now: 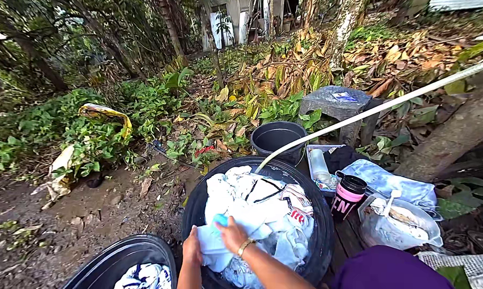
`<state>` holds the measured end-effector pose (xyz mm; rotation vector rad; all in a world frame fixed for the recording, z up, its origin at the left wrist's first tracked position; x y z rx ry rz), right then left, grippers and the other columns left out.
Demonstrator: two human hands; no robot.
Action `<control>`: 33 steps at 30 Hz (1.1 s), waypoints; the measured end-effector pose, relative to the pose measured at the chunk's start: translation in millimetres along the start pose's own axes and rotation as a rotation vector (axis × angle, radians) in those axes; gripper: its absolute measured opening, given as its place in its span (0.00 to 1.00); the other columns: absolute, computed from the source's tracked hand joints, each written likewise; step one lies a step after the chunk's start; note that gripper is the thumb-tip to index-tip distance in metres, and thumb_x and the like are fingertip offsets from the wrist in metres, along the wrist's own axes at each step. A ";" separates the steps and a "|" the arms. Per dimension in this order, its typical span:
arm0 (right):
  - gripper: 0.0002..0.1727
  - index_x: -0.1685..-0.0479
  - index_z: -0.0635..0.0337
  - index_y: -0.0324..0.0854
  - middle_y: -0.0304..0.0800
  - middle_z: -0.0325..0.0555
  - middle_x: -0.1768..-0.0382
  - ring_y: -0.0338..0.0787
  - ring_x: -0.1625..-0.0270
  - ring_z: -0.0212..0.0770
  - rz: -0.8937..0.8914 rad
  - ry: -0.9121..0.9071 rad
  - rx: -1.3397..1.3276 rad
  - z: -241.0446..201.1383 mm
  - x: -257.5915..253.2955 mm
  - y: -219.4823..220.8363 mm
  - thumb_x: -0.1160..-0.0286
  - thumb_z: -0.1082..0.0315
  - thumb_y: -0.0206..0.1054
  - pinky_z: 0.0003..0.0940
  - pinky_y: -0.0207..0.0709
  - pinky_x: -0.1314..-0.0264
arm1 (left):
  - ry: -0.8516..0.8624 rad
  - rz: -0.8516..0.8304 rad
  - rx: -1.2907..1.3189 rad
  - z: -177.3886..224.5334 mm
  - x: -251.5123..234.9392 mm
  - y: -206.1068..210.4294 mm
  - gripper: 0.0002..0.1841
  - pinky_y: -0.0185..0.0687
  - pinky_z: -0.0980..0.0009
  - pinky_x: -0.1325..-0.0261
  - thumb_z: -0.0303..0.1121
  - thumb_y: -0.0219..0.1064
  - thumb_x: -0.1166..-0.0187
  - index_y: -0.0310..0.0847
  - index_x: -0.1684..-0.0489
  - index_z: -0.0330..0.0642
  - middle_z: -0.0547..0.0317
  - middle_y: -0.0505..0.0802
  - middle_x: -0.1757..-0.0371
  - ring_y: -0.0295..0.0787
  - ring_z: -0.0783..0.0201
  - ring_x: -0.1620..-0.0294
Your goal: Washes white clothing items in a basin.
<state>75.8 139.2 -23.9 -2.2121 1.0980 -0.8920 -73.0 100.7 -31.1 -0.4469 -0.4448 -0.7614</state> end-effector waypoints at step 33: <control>0.29 0.13 0.39 0.72 0.69 0.73 0.21 0.85 0.32 0.68 -0.006 -0.140 0.027 -37.6 14.9 39.7 0.14 0.68 0.57 0.60 0.80 0.30 | 0.375 0.318 -0.770 16.5 -4.7 -31.8 0.22 0.75 0.30 0.34 0.47 0.60 0.10 0.89 0.41 0.36 0.33 0.92 0.39 0.86 0.32 0.32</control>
Point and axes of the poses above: each hand's wrist, its own x-axis away from the middle knuckle, its own y-axis out of the palm, z = x × y, the point moved 4 cm from there along -x, towards the middle knuckle
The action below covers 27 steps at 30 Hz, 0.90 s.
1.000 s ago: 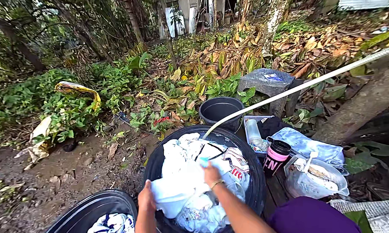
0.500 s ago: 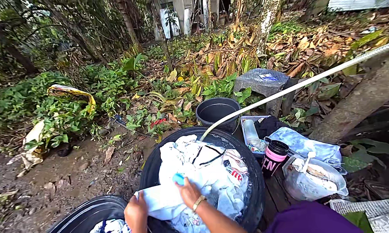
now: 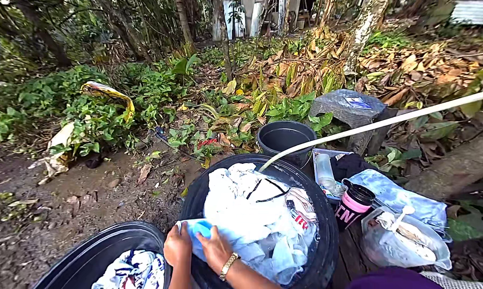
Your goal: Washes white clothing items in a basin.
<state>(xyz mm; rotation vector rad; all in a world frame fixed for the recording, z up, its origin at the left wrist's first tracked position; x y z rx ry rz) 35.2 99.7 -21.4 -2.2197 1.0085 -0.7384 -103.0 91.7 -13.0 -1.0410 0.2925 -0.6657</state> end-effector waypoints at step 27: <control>0.74 0.03 0.63 0.38 0.32 0.61 0.03 0.34 0.03 0.68 0.473 0.312 -0.398 99.8 45.5 -108.8 0.53 0.55 0.91 0.79 0.30 0.11 | 0.473 -0.577 1.024 248.2 147.1 -168.8 0.11 0.80 0.72 0.69 0.34 0.64 0.12 0.85 0.64 0.38 0.59 0.87 0.76 0.82 0.70 0.77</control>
Point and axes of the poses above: each hand's wrist, its own x-axis away from the middle knuckle, its own y-axis out of the palm, z = x × y, the point moved 4 cm from there along -x, towards the middle knuckle
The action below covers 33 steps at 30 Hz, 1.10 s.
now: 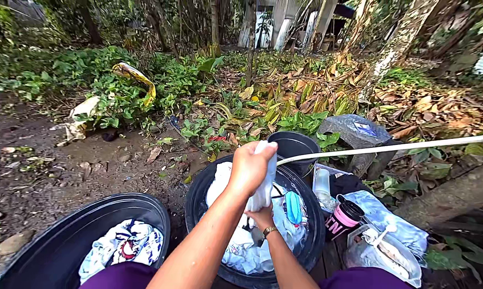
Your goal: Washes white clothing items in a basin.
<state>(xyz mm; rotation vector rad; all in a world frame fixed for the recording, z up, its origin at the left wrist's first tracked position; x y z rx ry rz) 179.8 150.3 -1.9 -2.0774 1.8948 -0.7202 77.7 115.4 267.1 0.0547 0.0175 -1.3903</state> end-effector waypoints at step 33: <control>0.59 0.18 0.50 0.72 0.93 0.45 0.36 0.92 0.35 0.43 -0.321 -0.526 -1.518 -87.0 7.9 -72.1 0.62 0.38 0.89 0.45 0.88 0.33 | -0.496 0.038 0.943 -166.8 -9.5 -25.7 0.32 0.91 0.57 0.58 0.56 0.30 0.06 0.81 0.52 0.46 0.51 0.94 0.63 0.94 0.56 0.60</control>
Point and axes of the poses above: each hand's wrist, its own x-axis away from the middle knuckle, its own y-axis out of the palm, z = x × y, the point moved 4 cm from there along -x, towards the middle knuckle
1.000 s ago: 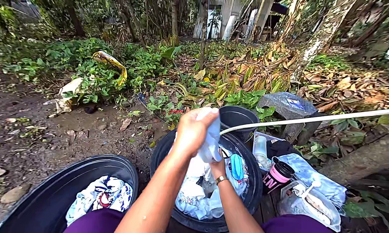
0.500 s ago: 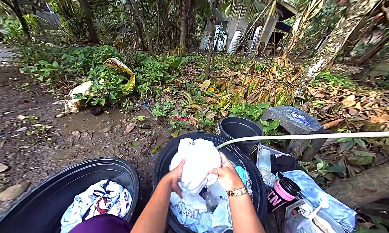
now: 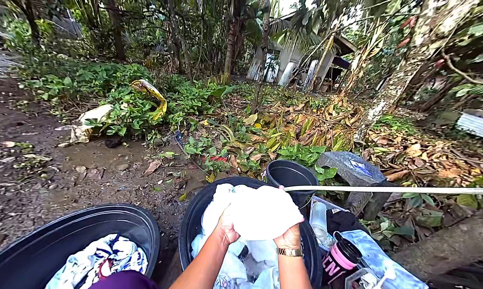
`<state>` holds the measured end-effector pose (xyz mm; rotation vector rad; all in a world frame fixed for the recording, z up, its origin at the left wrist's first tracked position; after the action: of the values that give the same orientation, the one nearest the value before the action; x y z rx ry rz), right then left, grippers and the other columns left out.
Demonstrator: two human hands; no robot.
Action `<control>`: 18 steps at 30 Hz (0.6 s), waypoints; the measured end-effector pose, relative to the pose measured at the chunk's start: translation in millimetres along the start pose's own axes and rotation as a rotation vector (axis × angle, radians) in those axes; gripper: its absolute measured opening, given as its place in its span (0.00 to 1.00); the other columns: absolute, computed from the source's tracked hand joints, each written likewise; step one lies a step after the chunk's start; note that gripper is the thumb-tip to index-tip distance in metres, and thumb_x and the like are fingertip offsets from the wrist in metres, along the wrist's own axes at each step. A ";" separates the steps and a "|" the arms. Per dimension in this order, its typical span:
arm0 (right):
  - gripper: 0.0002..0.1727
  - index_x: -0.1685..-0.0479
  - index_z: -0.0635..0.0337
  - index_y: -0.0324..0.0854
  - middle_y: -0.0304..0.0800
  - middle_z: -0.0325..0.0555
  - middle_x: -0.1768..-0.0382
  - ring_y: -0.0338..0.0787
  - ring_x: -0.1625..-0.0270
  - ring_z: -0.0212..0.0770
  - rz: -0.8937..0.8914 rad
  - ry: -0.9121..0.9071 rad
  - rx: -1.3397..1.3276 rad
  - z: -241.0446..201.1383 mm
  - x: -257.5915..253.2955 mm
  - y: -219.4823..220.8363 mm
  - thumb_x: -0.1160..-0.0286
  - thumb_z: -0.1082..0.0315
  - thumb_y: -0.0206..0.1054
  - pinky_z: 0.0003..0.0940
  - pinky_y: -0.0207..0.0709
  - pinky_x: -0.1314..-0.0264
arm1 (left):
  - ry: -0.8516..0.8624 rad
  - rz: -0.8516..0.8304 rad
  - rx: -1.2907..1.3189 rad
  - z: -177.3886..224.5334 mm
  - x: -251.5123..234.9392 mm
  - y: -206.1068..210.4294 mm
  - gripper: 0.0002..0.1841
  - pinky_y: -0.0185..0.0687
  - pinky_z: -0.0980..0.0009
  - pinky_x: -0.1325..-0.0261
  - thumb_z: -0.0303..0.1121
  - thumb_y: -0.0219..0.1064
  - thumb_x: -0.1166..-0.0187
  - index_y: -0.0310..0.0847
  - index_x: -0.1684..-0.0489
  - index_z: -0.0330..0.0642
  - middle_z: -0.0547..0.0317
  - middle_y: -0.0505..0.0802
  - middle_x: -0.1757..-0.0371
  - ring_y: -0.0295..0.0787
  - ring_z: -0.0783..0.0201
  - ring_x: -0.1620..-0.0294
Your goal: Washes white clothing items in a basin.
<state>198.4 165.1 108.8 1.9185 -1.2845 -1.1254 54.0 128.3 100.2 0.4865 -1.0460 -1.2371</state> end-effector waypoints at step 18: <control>0.45 0.23 0.45 0.71 0.87 0.49 0.35 0.88 0.34 0.50 0.631 0.278 -0.019 13.9 -1.7 -11.9 0.20 0.23 0.32 0.56 0.84 0.38 | 1.105 -0.278 -1.507 39.6 42.1 81.0 0.11 0.81 0.53 0.43 0.27 0.68 0.34 0.83 0.83 0.28 0.41 0.90 0.63 0.88 0.46 0.50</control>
<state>191.3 171.1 93.0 1.4244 -1.5463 -0.5272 61.9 123.1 199.3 0.0269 0.9484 -1.3387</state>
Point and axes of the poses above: each hand's wrist, its own x-axis away from the middle knuckle, its own y-axis out of the palm, z = x × y, the point moved 4 cm from there along -x, towards the middle knuckle
